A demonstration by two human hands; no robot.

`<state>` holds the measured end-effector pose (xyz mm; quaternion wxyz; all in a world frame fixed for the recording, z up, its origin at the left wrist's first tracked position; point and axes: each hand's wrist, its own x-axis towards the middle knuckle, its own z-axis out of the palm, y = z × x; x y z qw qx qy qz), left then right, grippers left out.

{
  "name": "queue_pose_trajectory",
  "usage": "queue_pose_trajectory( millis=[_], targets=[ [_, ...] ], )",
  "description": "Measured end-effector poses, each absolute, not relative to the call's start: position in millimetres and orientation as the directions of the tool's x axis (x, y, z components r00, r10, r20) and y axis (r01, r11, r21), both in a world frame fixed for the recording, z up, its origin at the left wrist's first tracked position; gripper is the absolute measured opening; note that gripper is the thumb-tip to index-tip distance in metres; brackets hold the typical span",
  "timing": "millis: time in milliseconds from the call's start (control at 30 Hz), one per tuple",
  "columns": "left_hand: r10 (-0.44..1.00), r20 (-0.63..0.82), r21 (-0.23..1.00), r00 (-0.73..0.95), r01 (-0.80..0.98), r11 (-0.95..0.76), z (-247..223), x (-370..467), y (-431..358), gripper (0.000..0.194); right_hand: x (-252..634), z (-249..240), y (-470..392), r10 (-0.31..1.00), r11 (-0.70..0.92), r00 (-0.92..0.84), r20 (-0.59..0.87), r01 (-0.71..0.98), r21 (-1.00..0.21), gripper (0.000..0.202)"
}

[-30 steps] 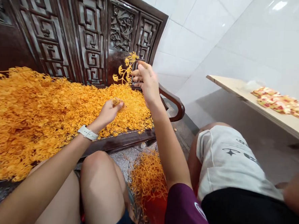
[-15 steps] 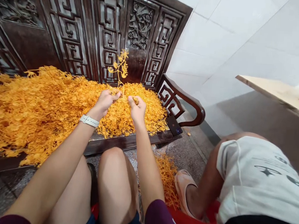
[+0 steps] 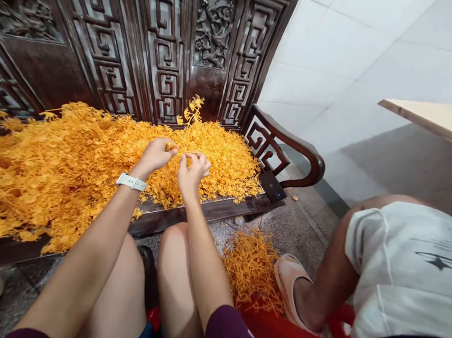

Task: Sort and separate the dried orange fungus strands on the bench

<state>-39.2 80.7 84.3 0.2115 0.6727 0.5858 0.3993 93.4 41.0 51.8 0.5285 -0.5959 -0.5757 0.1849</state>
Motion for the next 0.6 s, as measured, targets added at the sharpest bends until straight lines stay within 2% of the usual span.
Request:
queue_pose_trajectory(
  millis=[100,200,367,467,533,600],
  targets=[
    [0.95,0.298,0.736,-0.093,0.656,-0.167,81.1,-46.3,85.1,0.013,94.4,45.5,32.9,0.891,0.234,0.268,0.365,0.418,-0.878,0.016],
    [0.932,0.304,0.763,-0.198,0.636,-0.114,77.4,-54.3,91.3,0.013,90.1,37.2,25.2,0.871,0.313,0.274,0.406,0.328,-0.892,0.018],
    [0.903,0.33,0.801,-0.276,0.588,-0.113,77.1,-60.4,97.3,0.007,73.2,28.9,17.3,0.944,0.276,0.201,0.263,-0.04,-0.96,0.021],
    [0.861,0.404,0.784,-0.309,0.602,-0.152,79.7,-58.3,97.8,0.006,66.0,27.6,16.0,0.956,0.256,0.189,0.222,-0.181,-0.95,0.022],
    [0.82,0.441,0.797,-0.365,0.58,-0.17,81.9,-55.3,97.0,0.025,65.0,26.1,16.9,0.956,0.252,0.206,0.208,-0.219,-0.943,0.025],
    [0.8,0.407,0.851,-0.442,0.502,-0.156,84.9,-51.0,95.2,0.05,66.1,23.4,18.7,0.958,0.244,0.206,0.199,-0.223,-0.944,0.026]
  ],
)
